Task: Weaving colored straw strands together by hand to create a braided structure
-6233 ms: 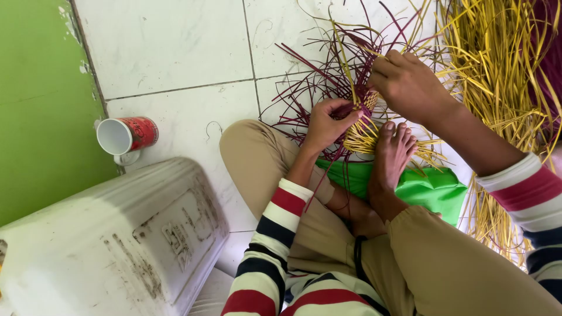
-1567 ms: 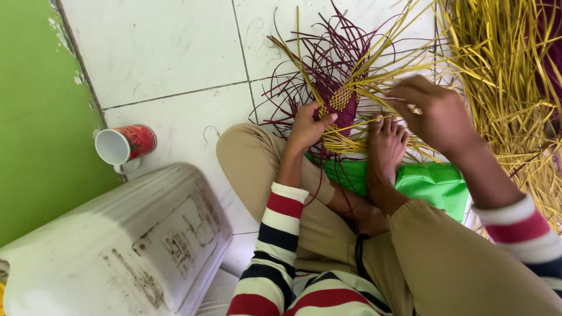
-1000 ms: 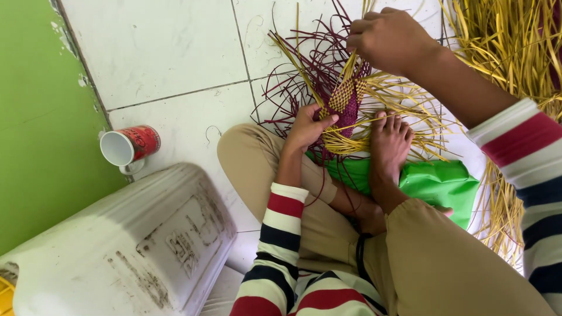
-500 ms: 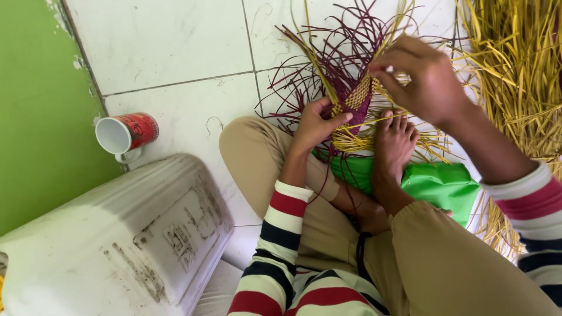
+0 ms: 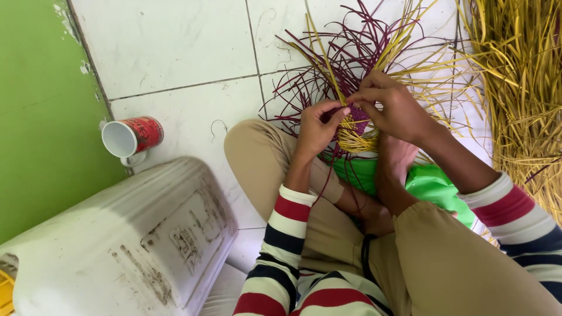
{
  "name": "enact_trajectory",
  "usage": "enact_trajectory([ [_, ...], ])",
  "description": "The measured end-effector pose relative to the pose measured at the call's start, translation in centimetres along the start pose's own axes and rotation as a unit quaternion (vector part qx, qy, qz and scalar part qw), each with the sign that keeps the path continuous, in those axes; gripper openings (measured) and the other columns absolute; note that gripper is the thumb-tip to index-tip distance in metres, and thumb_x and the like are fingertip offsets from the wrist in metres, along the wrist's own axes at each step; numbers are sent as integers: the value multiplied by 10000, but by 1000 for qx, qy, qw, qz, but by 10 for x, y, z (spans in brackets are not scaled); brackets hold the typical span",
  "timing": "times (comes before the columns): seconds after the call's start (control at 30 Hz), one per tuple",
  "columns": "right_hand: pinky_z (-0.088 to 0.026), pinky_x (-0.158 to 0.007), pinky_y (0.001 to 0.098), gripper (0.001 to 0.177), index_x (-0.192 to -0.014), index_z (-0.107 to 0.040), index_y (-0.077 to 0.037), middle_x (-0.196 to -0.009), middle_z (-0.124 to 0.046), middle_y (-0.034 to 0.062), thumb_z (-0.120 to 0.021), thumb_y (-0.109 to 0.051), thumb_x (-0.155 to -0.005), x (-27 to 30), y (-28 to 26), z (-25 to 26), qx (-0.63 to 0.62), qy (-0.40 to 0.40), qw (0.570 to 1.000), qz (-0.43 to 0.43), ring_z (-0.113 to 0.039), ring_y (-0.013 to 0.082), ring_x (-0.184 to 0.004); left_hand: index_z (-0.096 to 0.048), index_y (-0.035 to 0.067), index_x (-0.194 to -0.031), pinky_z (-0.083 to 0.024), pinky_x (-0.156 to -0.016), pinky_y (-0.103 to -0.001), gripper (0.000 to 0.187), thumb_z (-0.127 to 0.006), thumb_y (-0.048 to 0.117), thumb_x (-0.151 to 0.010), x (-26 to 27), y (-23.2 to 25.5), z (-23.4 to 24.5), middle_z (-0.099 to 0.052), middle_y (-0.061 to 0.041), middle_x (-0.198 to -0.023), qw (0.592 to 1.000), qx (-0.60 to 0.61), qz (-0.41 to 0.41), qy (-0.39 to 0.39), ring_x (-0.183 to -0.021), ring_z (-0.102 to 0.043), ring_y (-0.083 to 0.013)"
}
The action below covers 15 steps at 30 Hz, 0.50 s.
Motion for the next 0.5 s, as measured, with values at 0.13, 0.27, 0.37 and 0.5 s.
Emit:
enact_trajectory([
  [0.13,-491,-718,433,154,-1006,-698,73,-917,-583,234,-609,109,-886,-2,6,-4,17,-20,1000,-9,-613,382,-828,-704,6,-902,-531,-758,-351,108,-721,106,-866,0,-4,1,-700,-146,-812,999,-26,-18,2,-856,-664,-179],
  [0.27,-492,-720,446,190,-1044,-693,90,-928,-569,248,-575,119,-897,-5,3,2,39,-23,999,-9,-608,395,-839,-695,-11,-908,-532,-761,-376,104,-702,87,-876,-1,1,1,-689,-175,-819,999,-42,-34,6,-869,-678,-260],
  [0.37,-493,-706,418,161,-1024,-691,86,-937,-571,227,-594,104,-897,-3,10,2,38,-24,999,-13,-614,368,-813,-694,13,-902,-528,-740,-359,71,-694,78,-873,-2,6,0,-695,-153,-791,999,-29,-25,6,-853,-638,-163],
  [0.5,-511,-707,408,140,-1038,-670,47,-981,-589,195,-636,56,-903,1,17,0,14,-17,1000,-7,-628,343,-838,-682,39,-919,-527,-758,-359,55,-668,85,-893,-2,6,-2,-694,-130,-808,999,-20,-26,-5,-851,-638,-152],
])
Point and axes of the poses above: each hand's wrist, its own x-axis away from the middle knuckle, its own z-axis out of the back of the hand, y = z × x, the point moved 2 cm from there along -x, towards the middle knuckle
